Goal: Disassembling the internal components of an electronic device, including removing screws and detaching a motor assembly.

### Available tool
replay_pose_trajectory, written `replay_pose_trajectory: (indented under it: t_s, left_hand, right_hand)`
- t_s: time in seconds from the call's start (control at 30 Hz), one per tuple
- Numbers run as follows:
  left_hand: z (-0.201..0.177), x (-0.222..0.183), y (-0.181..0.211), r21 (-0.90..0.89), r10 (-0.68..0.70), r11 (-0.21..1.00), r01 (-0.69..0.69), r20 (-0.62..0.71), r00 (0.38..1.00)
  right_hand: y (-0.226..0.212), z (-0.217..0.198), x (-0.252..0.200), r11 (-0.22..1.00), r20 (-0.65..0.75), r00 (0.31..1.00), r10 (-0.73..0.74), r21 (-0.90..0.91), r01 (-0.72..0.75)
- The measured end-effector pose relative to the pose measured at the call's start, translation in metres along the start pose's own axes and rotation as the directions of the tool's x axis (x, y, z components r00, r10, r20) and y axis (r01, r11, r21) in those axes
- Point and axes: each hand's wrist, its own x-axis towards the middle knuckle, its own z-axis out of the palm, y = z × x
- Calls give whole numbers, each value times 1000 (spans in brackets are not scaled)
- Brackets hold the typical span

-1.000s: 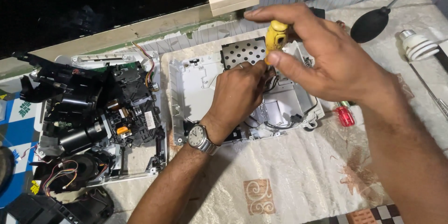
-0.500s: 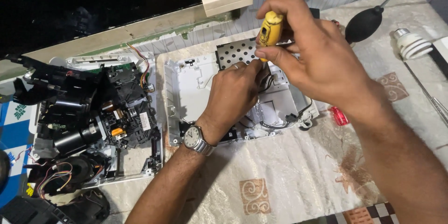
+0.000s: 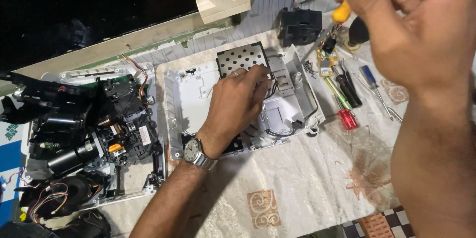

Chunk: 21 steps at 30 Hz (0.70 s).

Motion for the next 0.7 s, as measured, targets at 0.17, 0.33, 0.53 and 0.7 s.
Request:
replay_pose_trajectory:
  t_s: [0.17,0.33,0.53,0.7]
  left_hand:
    - [-4,0,5,-26,69,997,-70,-28,997]
    - [-9,0,8,-61,95,993,-103,-122,988]
    - [-7,-1,4,-82,120,988,-134,-156,980]
    - [-6,-1,4,-79,116,989,-129,-144,983]
  right_hand:
    - [37,9,12,907,-1,973,231,-362,-216]
    - [56,29,18,854,71,937,343,-440,-279]
    - [53,38,21,872,137,908,396,-365,-325]
    - [47,37,25,831,136,858,495,-361,-423]
